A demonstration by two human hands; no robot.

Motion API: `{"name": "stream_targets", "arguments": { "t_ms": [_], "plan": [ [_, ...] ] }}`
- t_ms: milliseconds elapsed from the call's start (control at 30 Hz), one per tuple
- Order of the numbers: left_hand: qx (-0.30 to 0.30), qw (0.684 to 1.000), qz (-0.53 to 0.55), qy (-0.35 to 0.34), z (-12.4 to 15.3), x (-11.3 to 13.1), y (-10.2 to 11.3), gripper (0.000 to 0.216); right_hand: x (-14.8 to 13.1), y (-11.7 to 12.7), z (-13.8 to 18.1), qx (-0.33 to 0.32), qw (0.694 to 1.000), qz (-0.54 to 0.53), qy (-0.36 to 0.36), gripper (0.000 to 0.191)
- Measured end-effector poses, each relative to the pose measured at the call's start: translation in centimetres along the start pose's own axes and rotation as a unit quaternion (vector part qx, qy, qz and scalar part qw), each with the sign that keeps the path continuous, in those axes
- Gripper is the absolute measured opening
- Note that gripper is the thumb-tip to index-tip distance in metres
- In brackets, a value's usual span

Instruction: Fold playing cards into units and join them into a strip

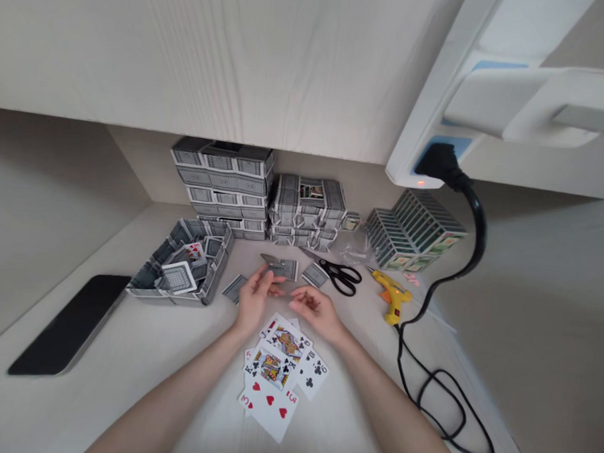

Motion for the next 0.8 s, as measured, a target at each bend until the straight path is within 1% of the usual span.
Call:
{"name": "stream_targets", "arguments": {
  "t_ms": [67,133,167,267,333,400,467,567,667,800],
  "plan": [
    [-0.010,1.000,-0.023,-0.018,0.4,0.2,-0.2,0.045,-1.2,-0.6,0.3,-0.046,0.995,0.072,0.045,0.044],
    [-0.013,0.997,-0.058,-0.043,0.7,0.5,-0.2,0.040,-2.6,-1.3,0.8,-0.102,0.979,0.142,0.100,0.070],
    [-0.007,0.996,-0.075,-0.057,0.8,0.6,-0.2,0.036,-3.2,-1.7,1.1,-0.124,0.970,0.173,0.116,0.080],
    [0.021,0.990,-0.107,-0.086,0.9,0.9,0.3,0.021,-4.0,-3.1,2.1,-0.198,0.937,0.261,0.124,0.094],
    [0.021,0.989,-0.119,-0.083,0.7,0.8,0.4,0.015,-3.8,-3.7,2.6,-0.225,0.918,0.308,0.110,0.100],
    [0.015,0.990,-0.122,-0.073,0.6,0.7,0.4,0.013,-3.4,-4.0,2.7,-0.228,0.907,0.340,0.100,0.096],
    [0.010,0.990,-0.123,-0.071,0.6,0.6,0.3,0.013,-2.9,-4.0,2.7,-0.221,0.906,0.349,0.095,0.086],
    [-0.003,0.989,-0.128,-0.074,0.7,0.6,0.1,0.012,-2.2,-3.8,2.4,-0.207,0.915,0.334,0.088,0.075],
    [-0.014,0.989,-0.132,-0.072,0.8,0.5,-0.1,0.012,-1.8,-3.4,2.1,-0.186,0.925,0.321,0.082,0.071],
    [-0.022,0.988,-0.138,-0.070,0.8,0.3,-0.2,0.013,-1.8,-2.8,2.0,-0.137,0.946,0.285,0.067,0.062]
  ]
}}
Point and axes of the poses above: each hand's wrist, its own z-axis away from the middle knuckle, its own y-axis out of the back of the hand, x = y × z, the point moved 6 cm from there along -z, towards the middle knuckle
